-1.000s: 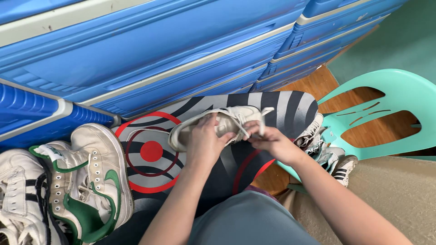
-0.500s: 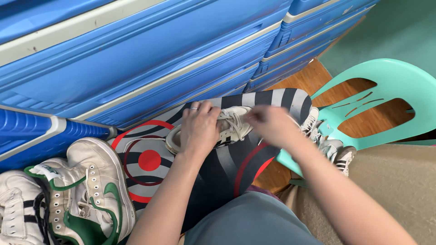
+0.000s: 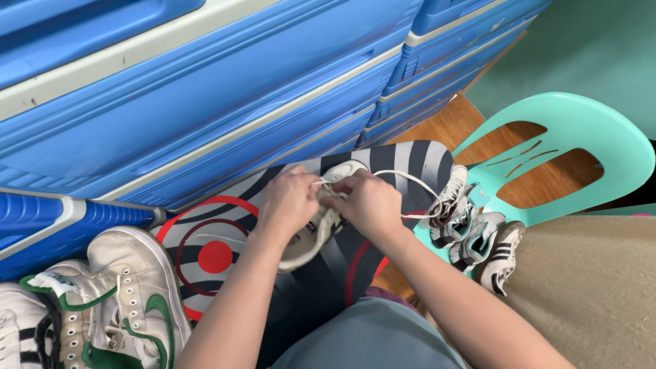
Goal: The person sits on the floor and laces a pair of white sneakers. They thread the laces through the eyelets, tighten them, and tie a bow on each shoe. The shoes are handled one at a time and placed on the floor after lacing.
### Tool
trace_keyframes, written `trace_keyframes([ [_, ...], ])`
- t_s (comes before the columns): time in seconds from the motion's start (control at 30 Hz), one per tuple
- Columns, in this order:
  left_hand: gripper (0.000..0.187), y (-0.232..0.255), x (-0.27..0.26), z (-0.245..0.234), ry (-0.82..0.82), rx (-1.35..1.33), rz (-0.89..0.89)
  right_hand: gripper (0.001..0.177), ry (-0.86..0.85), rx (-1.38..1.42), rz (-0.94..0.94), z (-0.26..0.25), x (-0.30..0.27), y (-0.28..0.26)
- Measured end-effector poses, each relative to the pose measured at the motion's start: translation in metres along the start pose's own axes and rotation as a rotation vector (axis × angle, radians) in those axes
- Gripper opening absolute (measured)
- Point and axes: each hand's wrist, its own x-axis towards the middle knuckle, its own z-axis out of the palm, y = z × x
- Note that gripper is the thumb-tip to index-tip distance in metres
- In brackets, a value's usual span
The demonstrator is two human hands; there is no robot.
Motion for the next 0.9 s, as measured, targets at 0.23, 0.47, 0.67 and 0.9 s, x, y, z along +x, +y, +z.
trace_keyframes([
  [0.23,0.017,0.001,-0.001,0.007,0.147,0.017,-0.140,0.018,-0.005,0.224,-0.299,-0.010,0.002,0.024],
  [0.47,0.015,0.010,0.005,-0.008,0.080,0.041,-0.128,0.043,-0.341,0.251,-0.183,-0.086,-0.003,0.088],
  [0.67,0.012,0.026,-0.010,0.002,0.032,0.076,-0.220,0.038,-0.313,-0.230,-0.142,-0.026,0.030,0.000],
  [0.9,0.014,0.015,-0.011,0.000,0.061,0.076,-0.247,0.019,0.013,-0.124,-0.370,0.001,0.025,0.012],
])
